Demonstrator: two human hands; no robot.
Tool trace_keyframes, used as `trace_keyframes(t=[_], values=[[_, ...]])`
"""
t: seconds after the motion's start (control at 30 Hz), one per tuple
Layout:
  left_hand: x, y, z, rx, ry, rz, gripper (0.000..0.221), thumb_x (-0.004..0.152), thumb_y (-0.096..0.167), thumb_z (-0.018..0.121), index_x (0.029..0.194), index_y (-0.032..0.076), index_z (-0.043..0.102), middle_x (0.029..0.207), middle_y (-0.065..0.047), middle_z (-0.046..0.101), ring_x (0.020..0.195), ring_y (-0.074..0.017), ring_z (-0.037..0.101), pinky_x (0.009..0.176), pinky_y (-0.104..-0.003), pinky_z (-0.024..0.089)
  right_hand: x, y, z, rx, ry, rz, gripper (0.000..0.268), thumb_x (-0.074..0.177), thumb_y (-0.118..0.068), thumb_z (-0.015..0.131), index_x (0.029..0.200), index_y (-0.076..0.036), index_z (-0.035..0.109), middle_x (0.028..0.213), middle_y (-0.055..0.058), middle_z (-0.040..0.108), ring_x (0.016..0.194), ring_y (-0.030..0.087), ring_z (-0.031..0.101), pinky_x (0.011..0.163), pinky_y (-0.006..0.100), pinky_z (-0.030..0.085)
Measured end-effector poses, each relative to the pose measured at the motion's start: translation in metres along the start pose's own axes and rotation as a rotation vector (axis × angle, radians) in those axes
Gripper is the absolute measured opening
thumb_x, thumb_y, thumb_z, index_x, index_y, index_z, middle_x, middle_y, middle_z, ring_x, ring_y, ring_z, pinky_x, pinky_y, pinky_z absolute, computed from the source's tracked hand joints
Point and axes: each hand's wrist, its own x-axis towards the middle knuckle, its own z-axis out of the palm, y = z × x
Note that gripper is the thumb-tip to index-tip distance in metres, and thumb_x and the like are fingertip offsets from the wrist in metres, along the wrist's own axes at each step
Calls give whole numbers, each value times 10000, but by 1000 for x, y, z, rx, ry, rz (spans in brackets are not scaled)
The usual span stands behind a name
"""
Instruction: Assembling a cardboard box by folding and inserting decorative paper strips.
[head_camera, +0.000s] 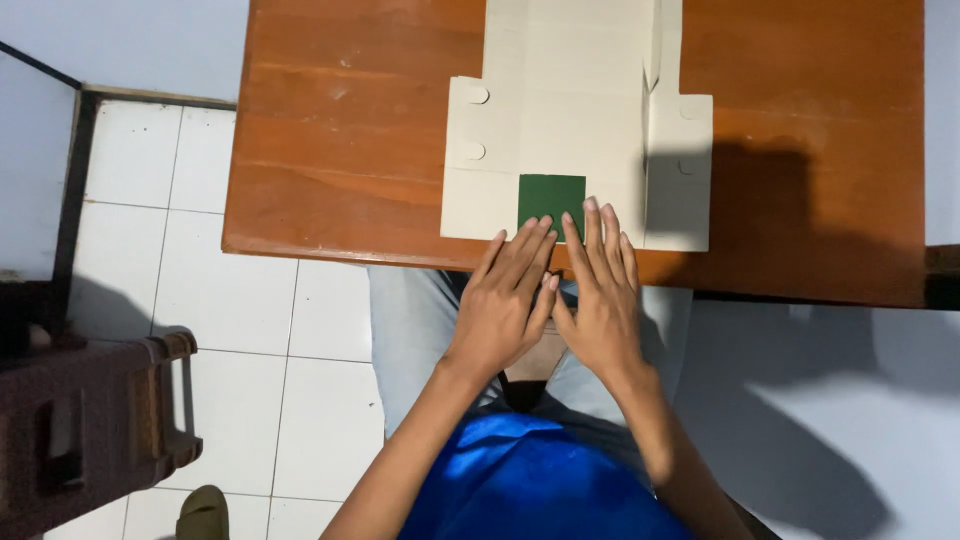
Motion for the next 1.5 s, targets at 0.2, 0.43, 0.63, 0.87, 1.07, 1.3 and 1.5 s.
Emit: trace_keyframes(t=[0.2,0.43,0.63,0.87,1.07,1.3,1.5], values=[[8,-1,13,154,50,-6,555,1077,309,494,1514,-34,486,1572,-209,491,1483,-278,449,1296,-467,150,0,5,2,-3,-32,10,695,985,-203,653,1614,-92,378,1703,92,305,1587,298,184,1278,460,116],[23,-4,24,237,54,-93,665,1065,470,438,1528,-5,480,1570,-167,514,1491,-246,452,1306,-454,74,1,10,4,-19,-21,-15,675,1006,-257,651,1608,-92,394,1699,81,317,1584,286,198,1275,462,135],[36,-12,28,227,22,-123,737,1061,522,414,1544,-34,444,1611,-200,440,1520,-269,408,1309,-431,75,-1,7,-1,-40,-23,-24,694,1000,-268,657,1613,-82,390,1703,87,310,1588,276,186,1279,463,132],[10,-1,13,249,-48,-51,739,1062,510,425,1564,-32,402,1642,-209,381,1550,-294,336,1311,-464,63,0,1,-3,-98,-20,-8,685,1023,-318,629,1614,-83,374,1699,87,313,1585,277,187,1279,455,144],[-13,10,1,281,-93,-55,701,1065,453,457,1566,-33,387,1650,-210,354,1558,-313,293,1299,-540,49,1,-4,-5,-109,-15,11,666,1048,-348,587,1617,-80,368,1704,92,302,1586,287,179,1282,459,130],[16,-21,-27,227,71,-94,545,1010,320,607,1459,13,568,1511,-187,555,1446,-348,477,1212,-524,323,0,-2,-2,-95,-29,15,668,1050,-365,562,1626,-96,356,1718,73,273,1591,280,165,1281,470,119],[22,-63,-19,248,179,-241,612,1030,345,612,1484,-50,499,1517,-260,478,1490,-406,386,1220,-537,301,0,-4,-2,-104,-27,7,662,1057,-362,537,1623,-67,363,1715,100,281,1589,304,167,1270,484,111]])
